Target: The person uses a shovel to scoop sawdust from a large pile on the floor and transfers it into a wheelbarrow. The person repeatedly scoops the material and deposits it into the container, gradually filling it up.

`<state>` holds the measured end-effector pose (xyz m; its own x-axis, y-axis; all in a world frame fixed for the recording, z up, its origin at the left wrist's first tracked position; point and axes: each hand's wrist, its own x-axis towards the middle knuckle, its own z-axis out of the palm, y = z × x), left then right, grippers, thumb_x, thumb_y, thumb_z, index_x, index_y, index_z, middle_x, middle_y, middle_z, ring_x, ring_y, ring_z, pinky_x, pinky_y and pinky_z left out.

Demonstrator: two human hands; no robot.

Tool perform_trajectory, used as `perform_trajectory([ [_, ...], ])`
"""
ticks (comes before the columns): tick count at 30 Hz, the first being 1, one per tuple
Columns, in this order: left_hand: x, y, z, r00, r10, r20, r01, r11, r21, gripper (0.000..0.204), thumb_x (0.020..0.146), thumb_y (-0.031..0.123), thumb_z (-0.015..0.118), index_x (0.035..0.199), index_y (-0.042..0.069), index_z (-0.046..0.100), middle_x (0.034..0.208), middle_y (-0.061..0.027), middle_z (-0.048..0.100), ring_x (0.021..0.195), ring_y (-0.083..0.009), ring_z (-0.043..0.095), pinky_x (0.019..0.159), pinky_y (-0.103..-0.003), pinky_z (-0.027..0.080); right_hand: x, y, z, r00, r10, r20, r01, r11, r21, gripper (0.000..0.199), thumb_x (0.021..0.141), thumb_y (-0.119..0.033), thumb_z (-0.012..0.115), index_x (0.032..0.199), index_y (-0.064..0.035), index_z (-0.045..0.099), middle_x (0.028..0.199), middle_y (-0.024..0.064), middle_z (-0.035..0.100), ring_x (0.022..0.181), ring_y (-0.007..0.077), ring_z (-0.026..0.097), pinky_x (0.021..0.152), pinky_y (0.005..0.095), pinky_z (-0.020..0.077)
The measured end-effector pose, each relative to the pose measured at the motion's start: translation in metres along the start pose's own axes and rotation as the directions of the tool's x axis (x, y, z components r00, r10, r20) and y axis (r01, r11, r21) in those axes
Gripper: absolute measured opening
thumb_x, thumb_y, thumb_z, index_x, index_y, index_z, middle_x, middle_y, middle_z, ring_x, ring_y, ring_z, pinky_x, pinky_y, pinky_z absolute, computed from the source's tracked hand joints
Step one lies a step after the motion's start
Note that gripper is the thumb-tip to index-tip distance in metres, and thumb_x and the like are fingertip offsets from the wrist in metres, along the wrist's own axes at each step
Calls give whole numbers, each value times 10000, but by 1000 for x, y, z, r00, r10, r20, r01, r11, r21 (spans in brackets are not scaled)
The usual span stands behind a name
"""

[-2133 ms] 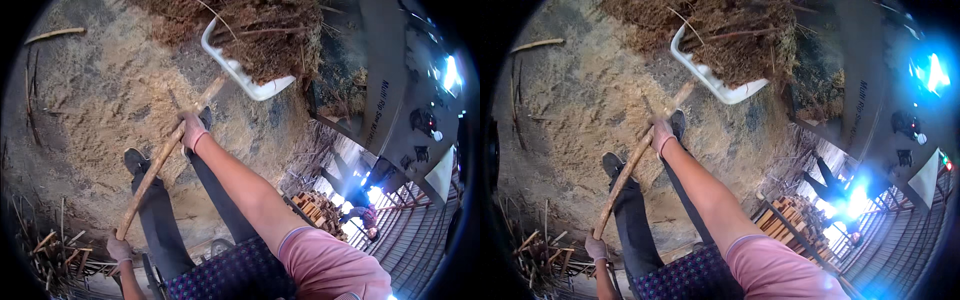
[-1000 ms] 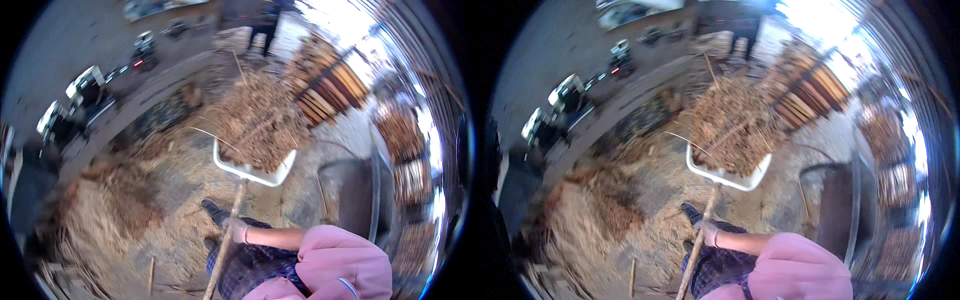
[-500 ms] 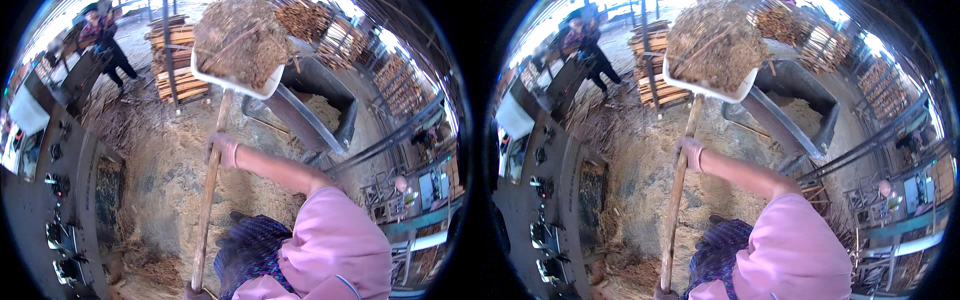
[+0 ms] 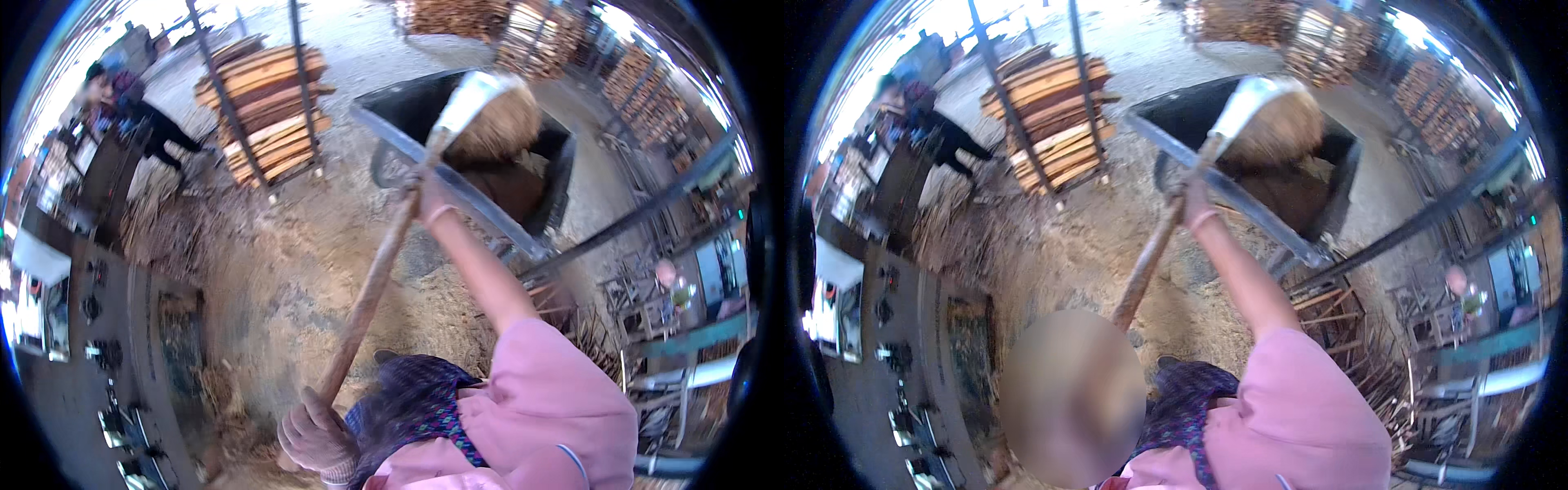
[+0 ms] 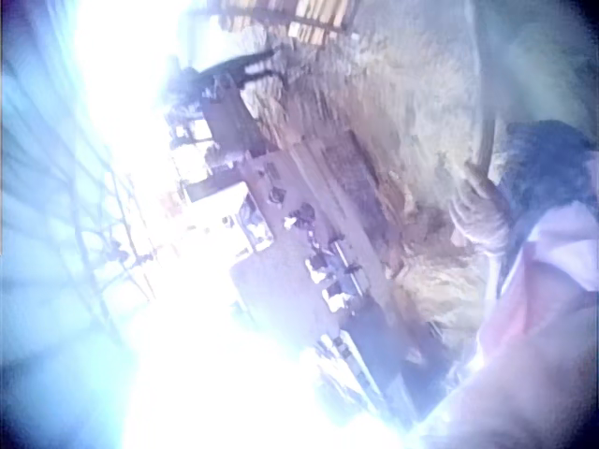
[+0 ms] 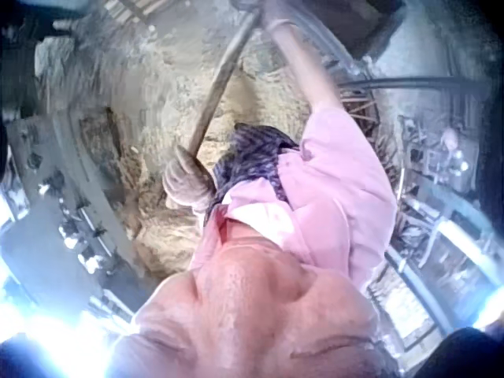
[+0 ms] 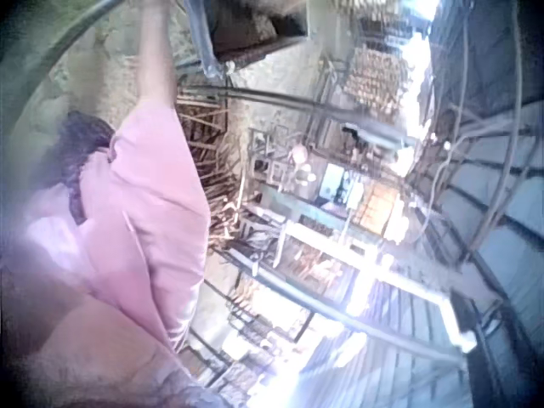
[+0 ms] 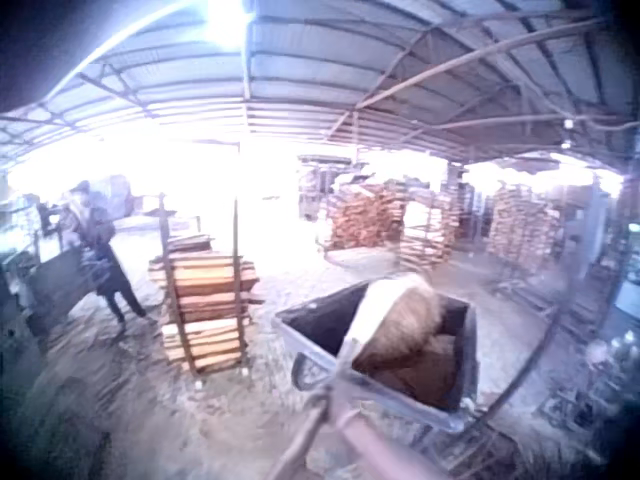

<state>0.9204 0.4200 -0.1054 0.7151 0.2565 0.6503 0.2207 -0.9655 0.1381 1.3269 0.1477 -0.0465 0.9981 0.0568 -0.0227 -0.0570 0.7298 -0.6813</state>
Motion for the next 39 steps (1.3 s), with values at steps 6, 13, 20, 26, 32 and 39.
perform_trajectory([
  [6,99,81,-12,751,-187,634,231,973,13,436,849,207,649,1278,132,616,951,-90,646,889,-302,645,813,-490,495,29,-120,-51,891,259,373,-326,937,127,229,1042,-386,517,947,-178,523,725,-65,477,643,90,498,689,286,449],
  [13,-64,59,6,615,-239,751,616,741,-268,239,813,232,677,1022,116,662,904,-135,714,881,-330,709,762,-463,556,-69,-74,6,883,113,-455,-374,754,-540,383,1029,-490,510,914,-131,442,762,-1,450,671,182,507,663,442,505],
  [20,-175,-28,-56,177,-11,984,768,627,-131,320,792,290,675,1071,140,717,1023,-169,736,977,-367,703,856,-487,552,-156,14,35,877,445,-181,-449,626,-638,568,979,-461,592,1384,-94,435,1177,85,557,1119,265,558,978,458,481],
  [26,-251,-8,-123,141,-405,903,902,430,52,441,817,308,701,1240,191,665,1056,-168,728,1011,-369,696,893,-478,543,-188,130,58,766,643,-11,-542,636,-550,252,962,-376,641,936,-142,551,828,20,545,790,212,576,876,448,508],
  [32,-361,29,-236,-155,-503,850,948,166,271,423,842,384,685,1230,216,690,1053,-169,737,976,-364,710,864,-481,556,-321,266,48,536,774,-337,-704,190,-684,282,949,-406,623,848,-168,512,682,35,527,640,243,551,727,487,511],
  [39,-479,165,-359,-530,-431,730,842,-166,513,422,806,416,676,1125,140,693,881,-206,729,859,-389,723,788,-503,561,-534,379,-71,135,778,-614,-731,-340,-592,276,953,-340,624,882,-93,524,711,140,556,670,349,579,684,518,536],
])
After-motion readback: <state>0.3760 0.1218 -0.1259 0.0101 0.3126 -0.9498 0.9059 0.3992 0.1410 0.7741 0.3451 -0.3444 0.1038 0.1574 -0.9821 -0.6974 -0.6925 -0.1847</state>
